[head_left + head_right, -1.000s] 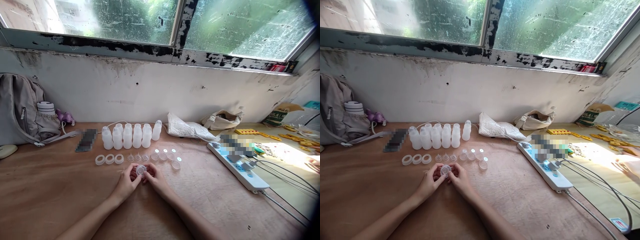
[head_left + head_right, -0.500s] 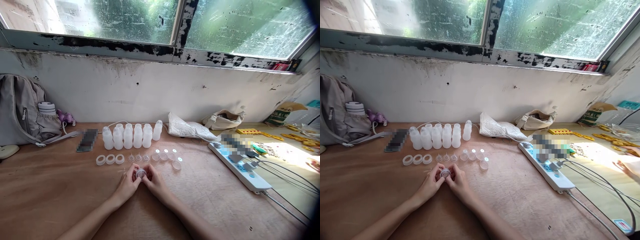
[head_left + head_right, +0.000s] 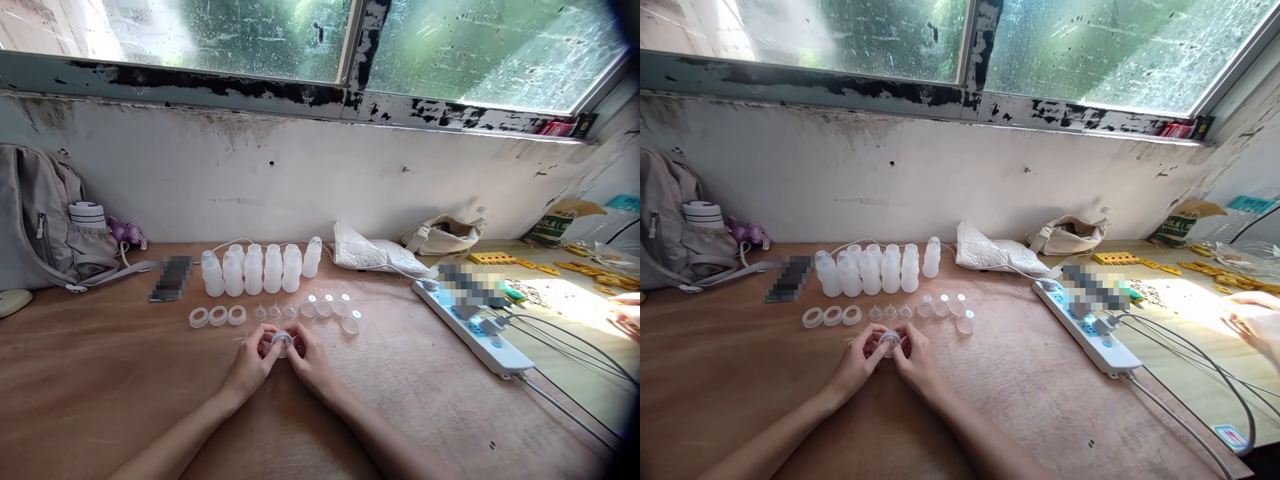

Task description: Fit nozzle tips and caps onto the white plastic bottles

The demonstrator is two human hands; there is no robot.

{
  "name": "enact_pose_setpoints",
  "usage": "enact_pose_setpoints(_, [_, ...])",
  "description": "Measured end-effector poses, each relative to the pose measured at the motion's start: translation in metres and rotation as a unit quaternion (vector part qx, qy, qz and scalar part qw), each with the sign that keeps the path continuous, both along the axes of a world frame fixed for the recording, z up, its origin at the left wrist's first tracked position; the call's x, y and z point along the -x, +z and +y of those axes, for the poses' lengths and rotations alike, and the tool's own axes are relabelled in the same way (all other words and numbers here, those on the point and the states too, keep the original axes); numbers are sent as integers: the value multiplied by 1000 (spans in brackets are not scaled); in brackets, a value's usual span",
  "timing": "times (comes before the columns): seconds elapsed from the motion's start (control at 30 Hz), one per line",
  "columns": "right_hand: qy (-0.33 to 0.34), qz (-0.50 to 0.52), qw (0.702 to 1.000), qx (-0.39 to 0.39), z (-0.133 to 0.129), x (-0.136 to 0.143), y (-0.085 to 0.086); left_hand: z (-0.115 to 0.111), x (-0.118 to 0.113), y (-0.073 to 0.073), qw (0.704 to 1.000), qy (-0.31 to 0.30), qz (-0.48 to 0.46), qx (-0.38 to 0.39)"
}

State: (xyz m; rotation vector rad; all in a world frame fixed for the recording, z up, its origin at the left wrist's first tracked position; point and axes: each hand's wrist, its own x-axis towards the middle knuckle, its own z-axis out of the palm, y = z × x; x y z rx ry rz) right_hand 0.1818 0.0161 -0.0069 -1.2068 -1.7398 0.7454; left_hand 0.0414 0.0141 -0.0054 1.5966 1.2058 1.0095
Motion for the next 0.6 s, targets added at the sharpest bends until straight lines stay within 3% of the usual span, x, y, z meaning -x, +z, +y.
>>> enact_pose_setpoints(0.3, [20,34,998,57,1,0,3,2,0,-3,1000,5,8,7])
enact_pose_setpoints(0.6, [9,25,998,53,2,4,-4,-2,1,4,1000,5,7,18])
